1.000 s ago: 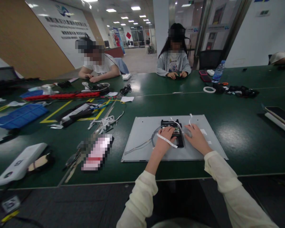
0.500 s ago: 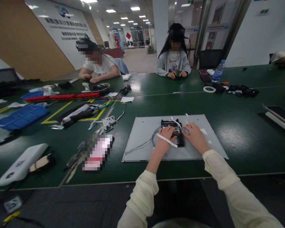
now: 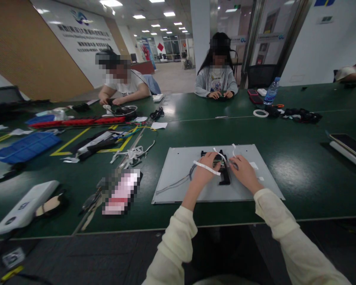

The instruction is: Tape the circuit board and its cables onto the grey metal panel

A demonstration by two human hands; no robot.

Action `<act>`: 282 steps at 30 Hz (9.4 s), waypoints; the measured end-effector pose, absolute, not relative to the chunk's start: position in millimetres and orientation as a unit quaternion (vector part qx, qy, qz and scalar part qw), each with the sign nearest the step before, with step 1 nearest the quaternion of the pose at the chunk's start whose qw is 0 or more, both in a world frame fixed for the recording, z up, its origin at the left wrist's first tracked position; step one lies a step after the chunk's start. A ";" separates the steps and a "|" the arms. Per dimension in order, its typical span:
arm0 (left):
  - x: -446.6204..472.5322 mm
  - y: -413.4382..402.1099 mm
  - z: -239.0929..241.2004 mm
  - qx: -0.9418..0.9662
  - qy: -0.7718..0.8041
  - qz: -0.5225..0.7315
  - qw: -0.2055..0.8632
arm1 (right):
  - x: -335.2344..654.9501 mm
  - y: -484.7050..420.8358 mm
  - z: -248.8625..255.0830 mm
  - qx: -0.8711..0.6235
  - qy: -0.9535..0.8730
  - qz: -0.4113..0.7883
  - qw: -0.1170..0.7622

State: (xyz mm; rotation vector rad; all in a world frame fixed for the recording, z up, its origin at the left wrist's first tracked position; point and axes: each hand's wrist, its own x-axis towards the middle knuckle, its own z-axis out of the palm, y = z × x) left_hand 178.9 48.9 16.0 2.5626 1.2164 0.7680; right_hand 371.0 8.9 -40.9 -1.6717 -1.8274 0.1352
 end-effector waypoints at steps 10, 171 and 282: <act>212.8 126.5 12.0 0.801 0.567 0.185 0.055 | 371.9 14.5 -42.8 -0.638 -0.688 0.085 0.335; 172.4 -17.8 2.5 0.764 0.625 0.148 0.065 | 341.2 -43.0 -16.8 -0.811 -0.567 0.012 0.143; 92.0 -9.3 15.2 0.787 0.602 0.136 -0.020 | 225.7 -31.3 -13.9 -0.470 -0.813 0.145 0.311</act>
